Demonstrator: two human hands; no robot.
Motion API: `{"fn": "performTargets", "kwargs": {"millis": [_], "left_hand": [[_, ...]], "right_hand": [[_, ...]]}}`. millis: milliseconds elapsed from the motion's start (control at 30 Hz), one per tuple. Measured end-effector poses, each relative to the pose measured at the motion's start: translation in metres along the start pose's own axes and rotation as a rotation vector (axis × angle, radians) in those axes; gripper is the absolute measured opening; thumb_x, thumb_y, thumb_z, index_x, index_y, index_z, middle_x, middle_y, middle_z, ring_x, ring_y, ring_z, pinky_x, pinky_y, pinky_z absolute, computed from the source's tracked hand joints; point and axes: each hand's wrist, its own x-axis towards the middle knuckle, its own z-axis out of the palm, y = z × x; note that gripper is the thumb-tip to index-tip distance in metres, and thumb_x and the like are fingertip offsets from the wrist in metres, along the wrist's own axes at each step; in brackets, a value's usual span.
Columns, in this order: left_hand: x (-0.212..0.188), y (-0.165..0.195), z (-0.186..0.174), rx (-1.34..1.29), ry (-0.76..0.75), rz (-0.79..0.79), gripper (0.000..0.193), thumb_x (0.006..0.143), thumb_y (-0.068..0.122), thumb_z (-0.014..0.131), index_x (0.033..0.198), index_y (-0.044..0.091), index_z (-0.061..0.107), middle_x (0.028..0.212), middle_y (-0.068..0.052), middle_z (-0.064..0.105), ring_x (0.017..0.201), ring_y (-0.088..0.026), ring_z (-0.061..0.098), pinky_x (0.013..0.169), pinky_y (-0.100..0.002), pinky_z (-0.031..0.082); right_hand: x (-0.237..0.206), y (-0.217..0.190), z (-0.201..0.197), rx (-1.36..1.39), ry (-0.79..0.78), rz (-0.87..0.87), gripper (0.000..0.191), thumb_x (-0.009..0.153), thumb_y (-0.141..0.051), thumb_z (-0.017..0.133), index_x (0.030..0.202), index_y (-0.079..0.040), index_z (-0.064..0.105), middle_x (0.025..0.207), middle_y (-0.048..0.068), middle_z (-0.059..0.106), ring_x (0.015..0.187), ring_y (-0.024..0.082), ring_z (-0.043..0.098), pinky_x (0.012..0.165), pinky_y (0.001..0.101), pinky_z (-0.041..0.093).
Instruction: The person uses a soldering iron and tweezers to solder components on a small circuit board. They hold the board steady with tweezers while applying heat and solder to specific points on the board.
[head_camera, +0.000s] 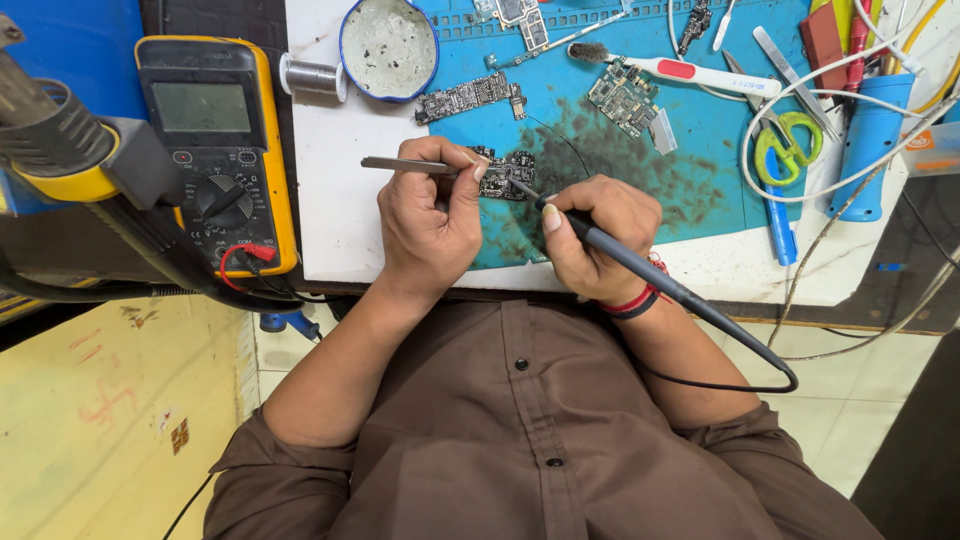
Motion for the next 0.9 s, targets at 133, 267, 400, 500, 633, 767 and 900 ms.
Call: {"fn": "performTargets", "kwargs": {"millis": [133,267,400,500,633,767,900], "left_hand": [[0.0,0.0,0.0,0.019,0.007,0.032,0.019,0.107,-0.001,0.066,0.115,0.002,0.049,0.099,-0.008,0.07,0.075,-0.006,0.062,0.065,-0.022,0.051],[0.0,0.0,0.0,0.001,0.002,0.006,0.019,0.106,-0.002,0.066,0.114,0.002,0.049,0.099,-0.009,0.07,0.074,-0.007,0.062,0.065,-0.022,0.05],[0.0,0.0,0.0,0.017,0.004,0.019,0.019,0.106,-0.002,0.066,0.114,0.002,0.049,0.098,-0.009,0.07,0.075,-0.007,0.063,0.065,-0.022,0.052],[0.0,0.0,0.0,0.011,0.001,0.006,0.019,0.106,-0.002,0.066,0.114,0.002,0.049,0.097,-0.009,0.07,0.074,-0.007,0.063,0.065,-0.022,0.051],[0.0,-0.001,0.0,0.013,0.002,0.029,0.019,0.107,-0.001,0.066,0.115,0.002,0.049,0.098,-0.008,0.07,0.076,-0.007,0.064,0.067,-0.023,0.052],[0.001,-0.002,0.0,0.008,0.017,-0.03,0.018,0.106,-0.002,0.067,0.112,0.002,0.051,0.093,-0.007,0.07,0.072,-0.006,0.061,0.064,-0.022,0.05],[0.004,-0.003,0.0,-0.078,0.046,-0.002,0.016,0.107,-0.001,0.065,0.114,0.001,0.051,0.098,-0.008,0.07,0.08,-0.006,0.061,0.07,-0.022,0.051]], "right_hand": [[0.0,0.0,0.0,-0.017,0.002,0.011,0.007,0.094,-0.004,0.07,0.091,-0.002,0.064,0.08,0.009,0.067,0.065,0.024,0.062,0.062,0.0345,0.047],[0.0,0.0,0.0,0.005,-0.004,-0.004,0.008,0.094,-0.004,0.07,0.092,-0.003,0.063,0.081,0.009,0.067,0.066,0.024,0.062,0.063,0.0346,0.047],[0.0,0.0,0.0,0.003,-0.001,-0.001,0.008,0.094,-0.003,0.071,0.091,-0.003,0.063,0.081,0.009,0.067,0.065,0.024,0.062,0.063,0.0345,0.047],[-0.001,0.001,0.0,-0.006,0.003,-0.001,0.007,0.094,-0.003,0.071,0.091,-0.002,0.064,0.08,0.009,0.067,0.065,0.024,0.061,0.063,0.0347,0.047],[-0.004,0.003,-0.001,0.019,0.005,0.005,0.008,0.094,-0.004,0.071,0.091,-0.003,0.063,0.081,0.009,0.067,0.067,0.025,0.063,0.06,0.0323,0.047],[0.0,0.0,0.001,-0.003,0.097,0.011,0.01,0.101,-0.004,0.069,0.11,-0.001,0.067,0.092,0.012,0.07,0.076,0.027,0.067,0.067,0.0333,0.052],[0.012,-0.006,0.005,-0.164,0.025,-0.092,0.032,0.096,-0.011,0.075,0.125,-0.004,0.064,0.108,0.015,0.071,0.093,0.033,0.07,0.084,0.0392,0.056]]}}
